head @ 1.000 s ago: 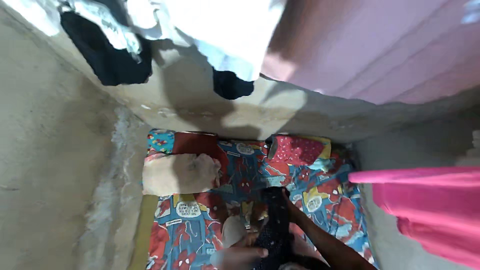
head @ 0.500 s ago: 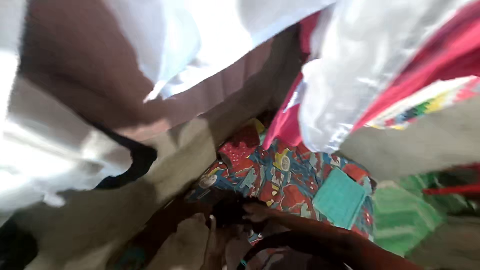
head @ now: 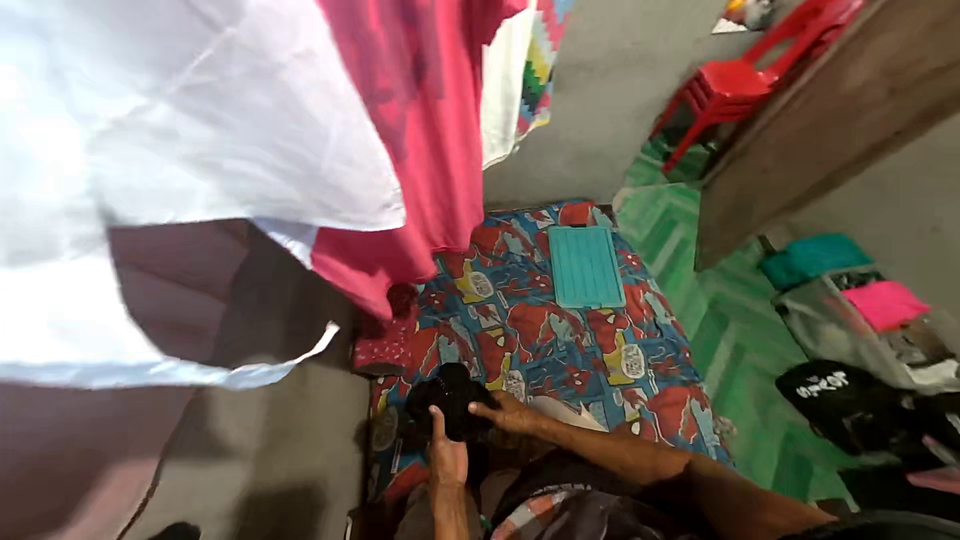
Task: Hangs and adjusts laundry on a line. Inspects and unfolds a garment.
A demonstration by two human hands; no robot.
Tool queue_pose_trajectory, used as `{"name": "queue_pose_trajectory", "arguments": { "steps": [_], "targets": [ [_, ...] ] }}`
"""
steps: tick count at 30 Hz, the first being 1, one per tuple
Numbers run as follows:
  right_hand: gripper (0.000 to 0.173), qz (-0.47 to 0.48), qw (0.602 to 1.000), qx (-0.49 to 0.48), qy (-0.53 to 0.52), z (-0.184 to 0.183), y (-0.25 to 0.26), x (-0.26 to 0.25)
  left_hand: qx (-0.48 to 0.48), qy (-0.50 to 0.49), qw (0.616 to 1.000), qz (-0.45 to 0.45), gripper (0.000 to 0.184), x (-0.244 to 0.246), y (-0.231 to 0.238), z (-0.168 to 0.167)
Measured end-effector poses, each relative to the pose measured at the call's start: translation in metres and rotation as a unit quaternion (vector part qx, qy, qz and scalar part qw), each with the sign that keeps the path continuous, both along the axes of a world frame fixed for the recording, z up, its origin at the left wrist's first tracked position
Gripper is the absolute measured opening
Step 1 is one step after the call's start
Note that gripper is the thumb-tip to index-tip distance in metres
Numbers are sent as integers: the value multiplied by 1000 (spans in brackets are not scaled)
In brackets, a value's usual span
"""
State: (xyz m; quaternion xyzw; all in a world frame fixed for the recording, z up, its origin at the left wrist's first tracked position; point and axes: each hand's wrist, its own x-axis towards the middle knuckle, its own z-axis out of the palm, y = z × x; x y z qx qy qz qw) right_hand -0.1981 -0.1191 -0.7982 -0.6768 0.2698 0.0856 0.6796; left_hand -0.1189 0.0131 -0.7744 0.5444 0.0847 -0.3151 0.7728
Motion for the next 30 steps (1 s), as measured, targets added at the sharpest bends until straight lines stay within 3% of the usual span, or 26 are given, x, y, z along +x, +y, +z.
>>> {"name": "queue_pose_trajectory", "arguments": {
  "steps": [3,6,10,12,14,19,22,25,28,30],
  "targets": [
    [54,-3,994,-94,-48,13,-37,-12,33,-50,998,-16,47,4,-30,18],
    [58,-20,980,-181,-83,32,-75,-29,115,-151,980,-56,61,11,-64,38],
    [61,-33,956,-228,-181,56,-133,-58,217,-363,891,-162,46,17,-120,58],
    [48,-10,945,-248,-212,66,-161,-71,233,-456,842,-169,36,12,-148,69],
    [38,14,927,-298,-225,77,-188,-82,241,-503,818,-143,32,2,-174,77],
    [32,84,890,-386,-229,124,-246,-107,270,-582,755,-134,27,-18,-214,86],
    [25,96,872,-374,-300,148,-276,-118,198,-600,758,-163,29,-17,-235,95],
    [25,100,862,-385,-314,183,-304,-117,0,-564,768,-303,52,-15,-269,125],
    [23,95,856,-416,-291,216,-328,-116,-44,-558,715,-419,35,-18,-310,145],
    [23,63,860,-432,-266,232,-345,-122,-26,-500,707,-500,25,-23,-329,150]
  ]
}}
